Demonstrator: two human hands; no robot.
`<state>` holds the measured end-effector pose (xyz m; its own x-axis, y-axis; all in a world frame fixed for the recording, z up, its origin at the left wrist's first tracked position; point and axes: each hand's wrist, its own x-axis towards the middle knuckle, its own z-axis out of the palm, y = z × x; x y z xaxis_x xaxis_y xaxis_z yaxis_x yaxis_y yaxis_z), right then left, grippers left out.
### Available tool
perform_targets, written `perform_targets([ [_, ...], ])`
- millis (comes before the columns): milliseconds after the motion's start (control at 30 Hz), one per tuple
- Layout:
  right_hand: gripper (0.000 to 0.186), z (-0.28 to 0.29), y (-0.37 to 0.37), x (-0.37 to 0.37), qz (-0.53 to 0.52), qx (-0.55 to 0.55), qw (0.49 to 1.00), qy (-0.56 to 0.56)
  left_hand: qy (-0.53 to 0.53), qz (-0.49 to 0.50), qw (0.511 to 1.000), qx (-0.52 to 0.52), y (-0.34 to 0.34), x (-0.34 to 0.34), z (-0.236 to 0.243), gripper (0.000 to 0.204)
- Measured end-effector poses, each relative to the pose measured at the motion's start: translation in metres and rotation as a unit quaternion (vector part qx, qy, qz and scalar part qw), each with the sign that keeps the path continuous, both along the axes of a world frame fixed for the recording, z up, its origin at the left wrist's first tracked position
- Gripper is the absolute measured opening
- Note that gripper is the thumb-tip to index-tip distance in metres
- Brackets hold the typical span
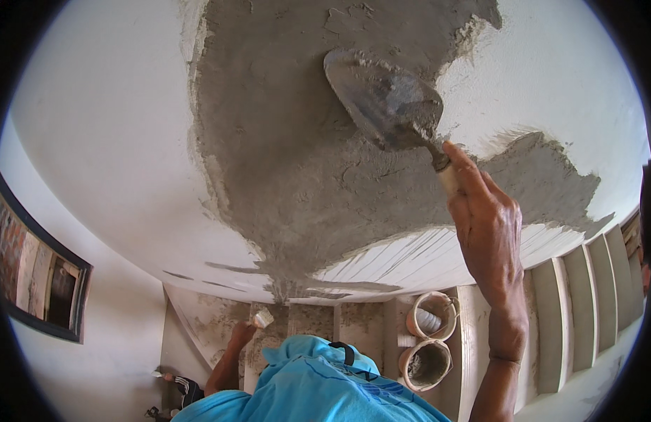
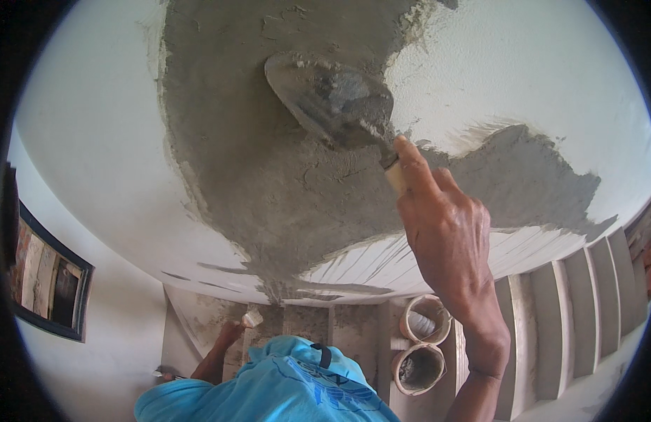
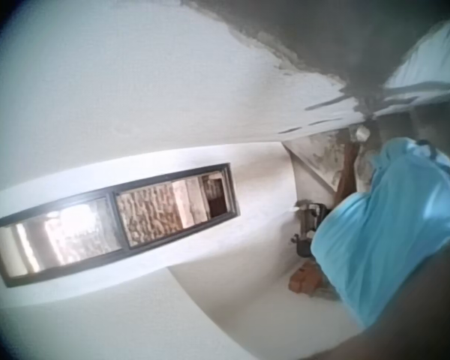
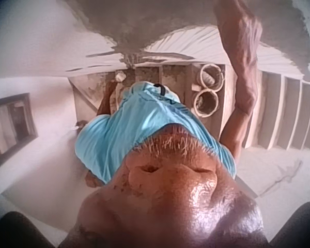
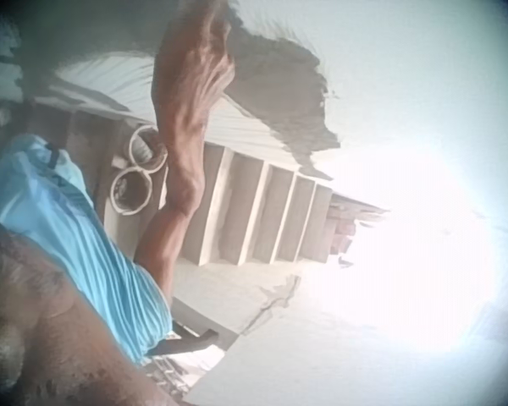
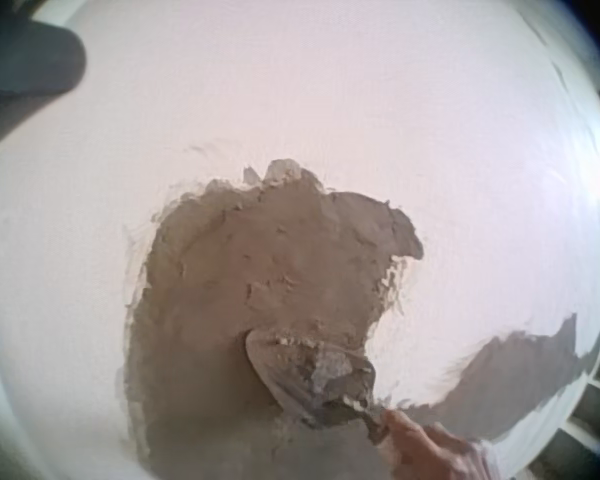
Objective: The person applies plaster to a curved ceiling using a trowel and a brush. They repeatedly scoop plaster from buckets placed on the stairs and spread it evenly across the ceiling surface.
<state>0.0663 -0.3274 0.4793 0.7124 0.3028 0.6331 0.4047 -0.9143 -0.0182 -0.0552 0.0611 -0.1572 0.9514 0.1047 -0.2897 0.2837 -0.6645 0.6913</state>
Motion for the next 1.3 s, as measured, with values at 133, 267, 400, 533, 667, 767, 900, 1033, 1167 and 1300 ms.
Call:
perform_targets([
  [133,0.054,-0.02,-0.008,-0.013,-0.032,-0.051,0.996,0.068,0.01,0.015,1.0,-0.01,-0.001,0.001,-0.001,0.038],
  [267,0.052,-0.021,-0.009,-0.027,-0.04,-0.022,0.991,0.124,0.061,0.033,0.998,0.007,0.005,-0.012,-0.013,0.034],
  [400,0.054,-0.012,-0.008,-0.017,-0.019,0.004,0.998,0.068,0.075,0.046,0.995,0.054,0.011,-0.013,-0.03,0.039],
  [533,0.057,-0.014,-0.011,-0.005,-0.02,-0.031,0.999,0.008,0.025,0.018,0.999,0.007,-0.004,0.001,0.002,0.039],
  [667,0.057,-0.032,-0.015,-0.017,-0.016,-0.067,0.996,0.058,0.058,0.069,0.996,-0.026,0.001,-0.005,-0.002,0.04],
  [767,0.056,-0.027,-0.014,-0.026,-0.014,-0.045,0.994,0.1,0.074,0.053,0.996,-0.011,0.01,-0.013,-0.015,0.04],
  [900,0.055,-0.014,-0.006,-0.026,-0.031,-0.003,0.996,0.086,0.092,0.061,0.994,0.0,-0.002,-0.005,0.018,0.038],
  [1033,0.056,-0.012,0.002,-0.017,-0.092,-0.006,0.991,0.097,0.019,0.008,1.0,0.004,0.0,0.0,0.017,0.037],
  [1167,0.057,-0.021,-0.008,-0.031,-0.09,-0.024,0.99,0.108,0.038,0.052,0.998,-0.024,-0.003,-0.006,0.006,0.039],
  [1300,0.059,-0.015,-0.009,-0.04,-0.078,0.005,0.99,0.116,0.055,0.029,0.998,0.03,0.008,-0.008,-0.013,0.037],
])
